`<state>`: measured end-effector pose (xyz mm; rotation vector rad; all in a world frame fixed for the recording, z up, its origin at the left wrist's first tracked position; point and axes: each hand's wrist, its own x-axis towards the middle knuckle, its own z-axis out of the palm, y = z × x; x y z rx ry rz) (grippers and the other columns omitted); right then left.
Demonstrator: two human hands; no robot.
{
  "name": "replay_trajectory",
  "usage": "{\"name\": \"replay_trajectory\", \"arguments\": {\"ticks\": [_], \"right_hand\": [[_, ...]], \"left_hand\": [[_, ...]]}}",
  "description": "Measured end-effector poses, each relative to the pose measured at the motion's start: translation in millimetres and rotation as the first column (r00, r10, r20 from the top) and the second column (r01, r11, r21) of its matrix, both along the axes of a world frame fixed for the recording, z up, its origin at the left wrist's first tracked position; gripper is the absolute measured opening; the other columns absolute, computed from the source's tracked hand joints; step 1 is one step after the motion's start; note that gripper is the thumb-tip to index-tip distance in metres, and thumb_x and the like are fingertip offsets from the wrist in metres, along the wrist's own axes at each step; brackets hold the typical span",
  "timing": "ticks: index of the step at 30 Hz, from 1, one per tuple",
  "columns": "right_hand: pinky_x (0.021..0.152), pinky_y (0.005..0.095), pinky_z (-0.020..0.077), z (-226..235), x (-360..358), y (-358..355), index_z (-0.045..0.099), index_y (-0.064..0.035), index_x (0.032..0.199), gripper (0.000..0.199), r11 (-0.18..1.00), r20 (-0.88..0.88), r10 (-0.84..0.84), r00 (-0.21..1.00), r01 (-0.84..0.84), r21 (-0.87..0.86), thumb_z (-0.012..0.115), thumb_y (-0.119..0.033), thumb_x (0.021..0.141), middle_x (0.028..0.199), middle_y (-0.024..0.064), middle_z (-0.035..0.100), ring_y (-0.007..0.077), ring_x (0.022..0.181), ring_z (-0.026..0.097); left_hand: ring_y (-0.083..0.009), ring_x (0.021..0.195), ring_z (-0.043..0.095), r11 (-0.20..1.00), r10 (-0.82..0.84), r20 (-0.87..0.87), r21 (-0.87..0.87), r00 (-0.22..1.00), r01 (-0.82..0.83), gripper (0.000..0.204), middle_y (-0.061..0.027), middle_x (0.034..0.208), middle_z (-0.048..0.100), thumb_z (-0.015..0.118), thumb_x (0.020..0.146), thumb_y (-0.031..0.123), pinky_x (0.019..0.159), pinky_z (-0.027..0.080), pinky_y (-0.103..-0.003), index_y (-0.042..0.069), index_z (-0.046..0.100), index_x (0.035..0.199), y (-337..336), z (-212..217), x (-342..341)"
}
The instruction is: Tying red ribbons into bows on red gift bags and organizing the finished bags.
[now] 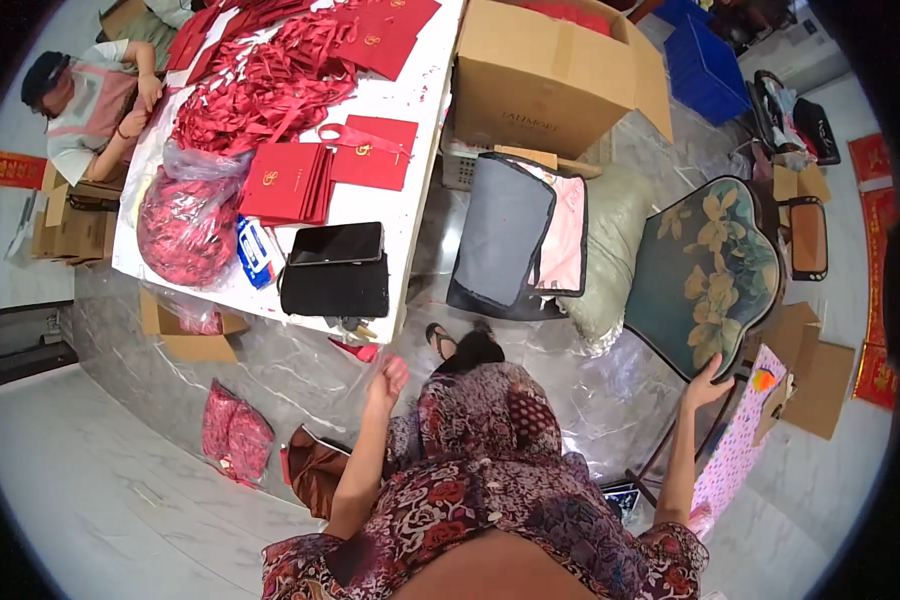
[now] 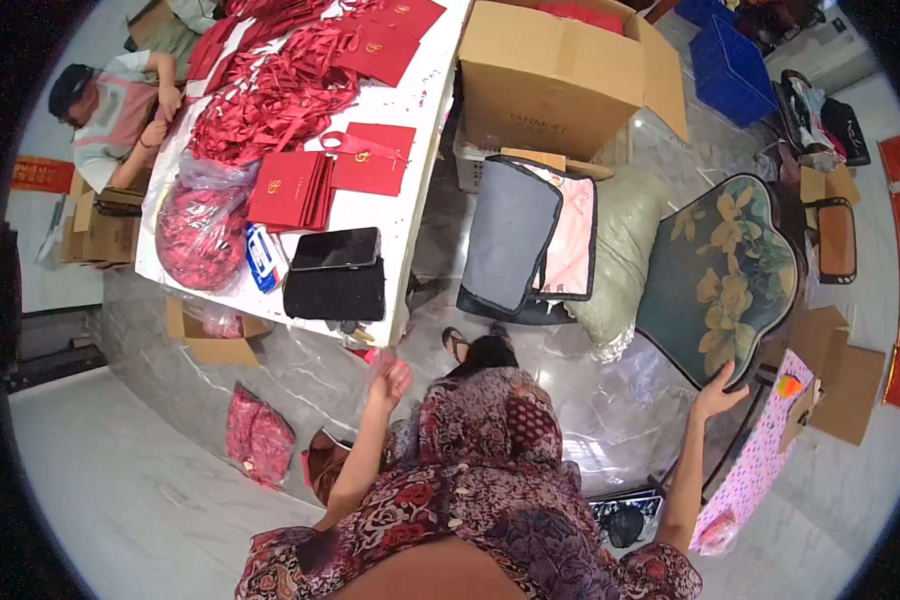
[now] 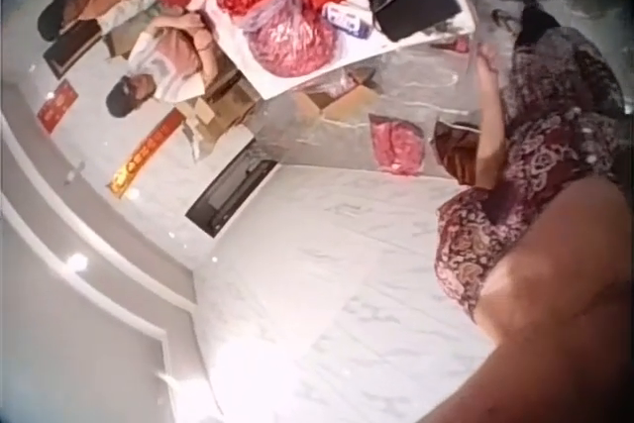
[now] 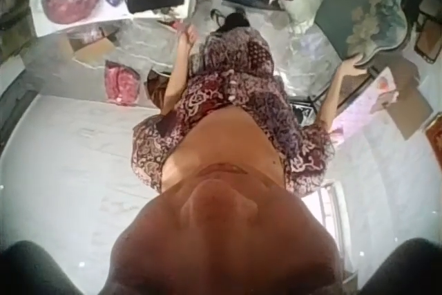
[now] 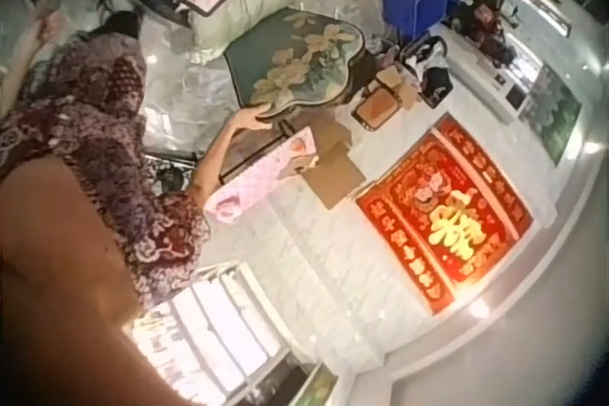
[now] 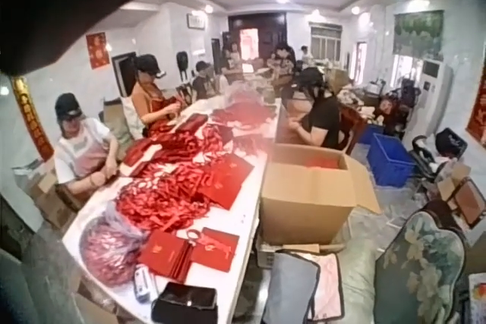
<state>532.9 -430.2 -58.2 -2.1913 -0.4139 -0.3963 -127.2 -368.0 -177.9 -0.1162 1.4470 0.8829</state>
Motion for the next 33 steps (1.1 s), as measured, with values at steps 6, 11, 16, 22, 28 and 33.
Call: {"name": "replay_trajectory", "arguments": {"ticks": [6,11,16,22,28,33], "right_hand": [[0.097,0.0466,0.0404,-5.7,-4.0,2.5,0.048,0.0101,0.123,0.074,0.991,0.173,-0.072,0.982,0.09,-0.097,0.07,-0.049,0.086,0.119,0.0285,0.055,0.0415,0.112,0.053],[0.102,0.0547,0.0347,4.0,-110.0,44.4,0.048,0.0076,0.13,0.063,0.969,0.479,0.145,0.866,-0.027,-0.245,0.069,-0.029,0.084,0.129,0.0287,0.05,0.0447,0.124,0.043],[0.094,0.0533,0.0395,-35.9,-266.3,116.0,0.055,0.0006,0.122,0.06,0.452,-0.098,0.863,0.495,-0.844,-0.288,0.077,-0.024,0.072,0.116,0.023,0.058,0.0414,0.111,0.052],[0.095,0.0518,0.0437,-112.9,-296.1,203.5,0.049,0.0057,0.123,0.079,0.294,-0.597,0.583,0.551,-0.828,-0.477,0.078,-0.047,0.072,0.126,0.0286,0.054,0.043,0.113,0.055],[0.099,0.045,0.0473,-109.9,-308.2,266.4,0.031,0.0091,0.134,0.105,0.205,-0.806,0.297,0.512,-0.859,-0.469,0.084,-0.051,0.066,0.137,0.03,0.045,0.0411,0.122,0.052],[0.097,0.0435,0.0496,-236.2,-266.3,256.4,0.021,0.0059,0.134,0.099,-0.112,-0.811,0.414,0.414,-0.86,-0.497,0.085,-0.036,0.071,0.133,0.0314,0.044,0.0419,0.116,0.056]], "left_hand": [[-0.0222,0.095,0.065,0.997,0.027,0.028,0.07,0.999,-0.029,0.043,-0.004,0.114,0.063,0.056,0.095,0.041,0.085,0.055,-0.042,0.014,0.054,0.128,4.7,50.7,-6.2],[-0.0272,0.107,0.061,0.987,0.154,-0.115,-0.03,0.981,-0.158,0.044,-0.0098,0.127,0.057,0.035,0.101,0.028,0.091,0.052,-0.046,0.007,0.042,0.14,7.2,68.9,-22.9],[-0.0262,0.106,0.061,0.96,0.278,-0.019,0.038,0.96,-0.277,0.036,-0.0096,0.126,0.058,0.046,0.099,0.024,0.09,0.052,-0.045,0.009,0.047,0.132,-4.2,69.1,-58.0],[-0.0245,0.108,0.059,0.897,0.434,0.022,0.088,0.901,-0.434,0.034,-0.0089,0.127,0.058,0.055,0.097,0.021,0.095,0.049,-0.042,0.011,0.051,0.129,-1.9,79.7,-70.2],[-0.023,0.11,0.057,0.756,0.649,0.002,0.103,0.76,-0.646,0.035,-0.0083,0.127,0.058,0.052,0.098,0.019,0.099,0.047,-0.04,0.01,0.051,0.131,-45.8,74.7,-78.5],[-0.024,0.103,0.061,0.754,0.619,0.093,0.209,0.78,-0.623,0.023,-0.0076,0.111,0.062,0.046,0.1,0.022,0.1,0.047,-0.041,0.011,0.053,0.119,-74.5,32.5,-75.6]]}}
